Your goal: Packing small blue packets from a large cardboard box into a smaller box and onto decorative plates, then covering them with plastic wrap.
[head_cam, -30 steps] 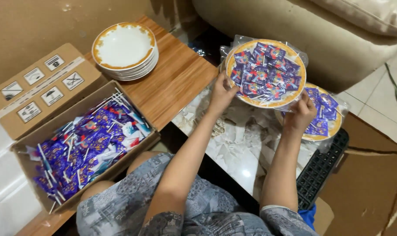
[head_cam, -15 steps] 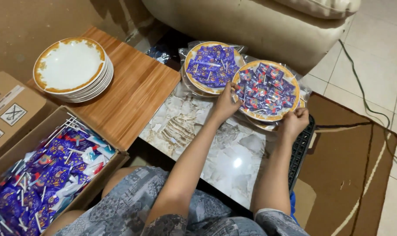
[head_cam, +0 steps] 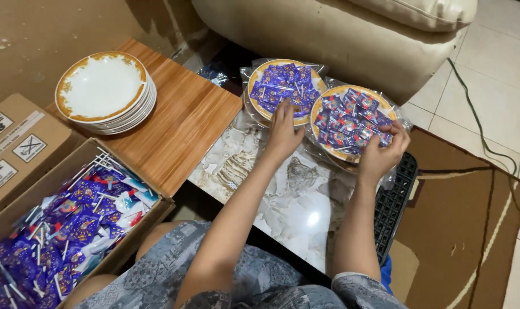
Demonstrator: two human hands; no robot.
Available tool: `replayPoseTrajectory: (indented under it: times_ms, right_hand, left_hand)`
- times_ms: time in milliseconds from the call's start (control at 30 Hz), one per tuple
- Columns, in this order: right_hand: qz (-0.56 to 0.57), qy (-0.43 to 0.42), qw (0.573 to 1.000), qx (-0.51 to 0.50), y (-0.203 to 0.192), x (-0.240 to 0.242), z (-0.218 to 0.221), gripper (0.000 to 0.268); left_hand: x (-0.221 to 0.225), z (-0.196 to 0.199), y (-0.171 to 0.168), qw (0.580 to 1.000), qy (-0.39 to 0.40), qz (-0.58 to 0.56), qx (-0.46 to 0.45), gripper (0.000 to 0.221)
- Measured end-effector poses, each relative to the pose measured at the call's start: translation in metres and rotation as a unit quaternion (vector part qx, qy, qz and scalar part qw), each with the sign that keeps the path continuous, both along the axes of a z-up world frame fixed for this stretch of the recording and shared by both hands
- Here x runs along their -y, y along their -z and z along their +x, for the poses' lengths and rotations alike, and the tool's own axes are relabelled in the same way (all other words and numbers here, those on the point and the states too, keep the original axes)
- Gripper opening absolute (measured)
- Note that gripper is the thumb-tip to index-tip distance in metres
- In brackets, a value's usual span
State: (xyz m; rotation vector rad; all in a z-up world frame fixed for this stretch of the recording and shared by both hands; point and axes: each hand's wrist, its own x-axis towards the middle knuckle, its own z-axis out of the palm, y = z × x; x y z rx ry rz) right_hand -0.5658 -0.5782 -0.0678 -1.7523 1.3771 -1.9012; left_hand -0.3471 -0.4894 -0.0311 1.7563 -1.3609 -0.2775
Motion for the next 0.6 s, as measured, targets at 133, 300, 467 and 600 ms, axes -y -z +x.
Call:
replayPoseTrajectory:
  times_ms: [133,300,467,600]
  right_hand:
    - [-0.005,-0.078,0.997,0.012,-0.029,-0.028,0.044,0.026]
    - [0.01,-0.204,0.979,-0.011,-0.029,-0.057,0.101,0.02]
    - [0.089,-0.325,0.941,-0.032,-0.032,-0.087,0.17,0.02]
    - [0.193,-0.432,0.88,-0.036,-0.022,-0.102,0.244,0.02]
  left_hand:
    - [-0.029,0.039,-0.008,1.0,-0.029,-0.001,-0.009,0.047]
    - [-0.07,0.105,-0.001,0.995,-0.099,-0.006,-0.029,0.048]
    - [-0.126,0.18,-0.007,0.971,-0.227,0.036,-0.06,0.049]
    - [-0.15,0.254,0.023,0.938,-0.336,0.004,-0.083,0.048]
